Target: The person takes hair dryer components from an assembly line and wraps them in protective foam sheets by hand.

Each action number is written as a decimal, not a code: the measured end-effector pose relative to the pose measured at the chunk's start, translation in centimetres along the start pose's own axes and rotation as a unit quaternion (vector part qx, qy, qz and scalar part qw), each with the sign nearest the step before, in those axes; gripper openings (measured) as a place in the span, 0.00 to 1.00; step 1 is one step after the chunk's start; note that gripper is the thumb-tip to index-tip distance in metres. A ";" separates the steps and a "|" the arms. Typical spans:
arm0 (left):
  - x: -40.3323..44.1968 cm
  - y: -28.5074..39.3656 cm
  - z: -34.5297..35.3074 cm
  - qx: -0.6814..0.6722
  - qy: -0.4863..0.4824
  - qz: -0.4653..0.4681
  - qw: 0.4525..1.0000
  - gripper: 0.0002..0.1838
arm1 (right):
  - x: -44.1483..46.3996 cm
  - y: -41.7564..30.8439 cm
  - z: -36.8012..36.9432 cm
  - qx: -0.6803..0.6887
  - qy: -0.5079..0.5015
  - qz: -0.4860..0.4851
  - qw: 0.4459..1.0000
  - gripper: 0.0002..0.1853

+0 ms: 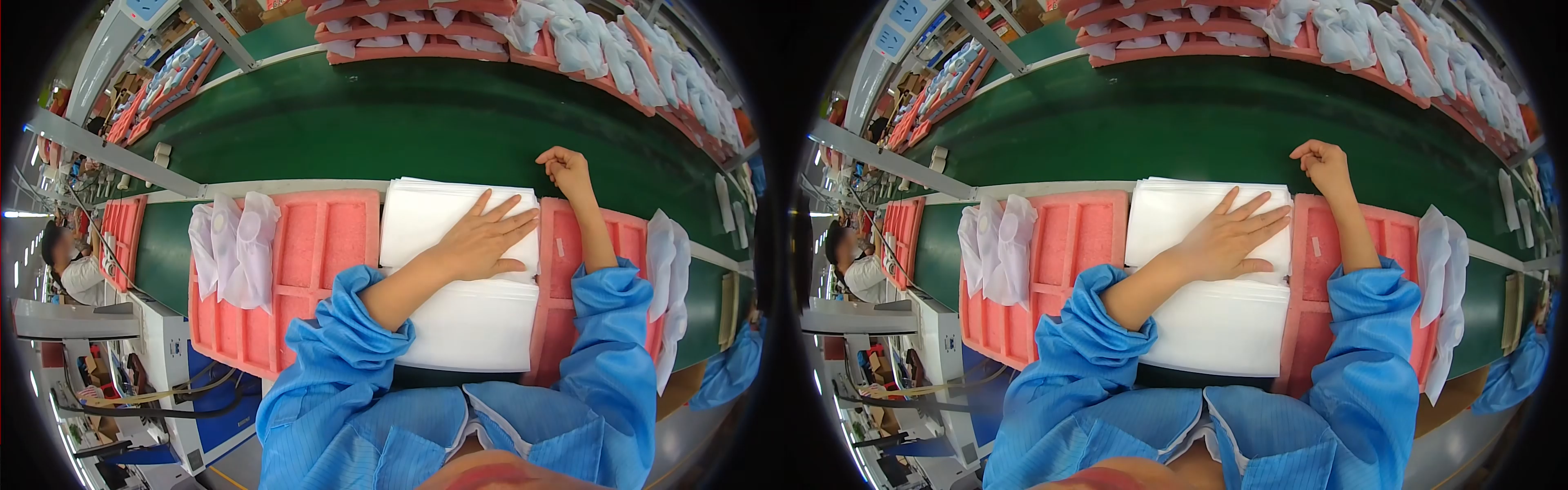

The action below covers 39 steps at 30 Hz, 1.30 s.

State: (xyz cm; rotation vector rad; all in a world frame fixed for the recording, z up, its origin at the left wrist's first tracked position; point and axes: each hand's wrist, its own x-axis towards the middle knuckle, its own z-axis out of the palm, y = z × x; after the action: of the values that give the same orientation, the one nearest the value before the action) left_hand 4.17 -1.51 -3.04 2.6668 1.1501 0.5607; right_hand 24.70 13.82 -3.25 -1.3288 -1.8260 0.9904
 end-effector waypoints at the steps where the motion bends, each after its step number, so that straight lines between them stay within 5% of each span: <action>1: 0.0 0.0 0.0 0.001 -0.002 -0.004 1.000 0.39 | 0.0 0.0 0.0 0.000 0.000 0.000 1.000 0.13; 19: 0.0 -1.8 -0.7 0.043 -0.006 -0.085 0.995 0.36 | 0.0 -0.1 0.0 -0.012 0.007 0.006 1.000 0.13; 22: 0.2 -1.6 -1.3 0.043 0.050 -0.063 0.996 0.35 | 0.1 -0.2 -0.1 -0.013 -0.002 0.024 1.000 0.13; 39: 0.2 -2.0 -0.7 0.042 -0.012 -0.079 0.996 0.34 | 0.0 -0.4 0.0 -0.022 0.009 0.012 1.000 0.13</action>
State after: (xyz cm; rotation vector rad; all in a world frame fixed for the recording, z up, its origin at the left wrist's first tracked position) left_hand 2.69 0.00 -2.96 2.6107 1.3914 0.4605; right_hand 24.53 13.73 -2.92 -1.3842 -1.8334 0.9519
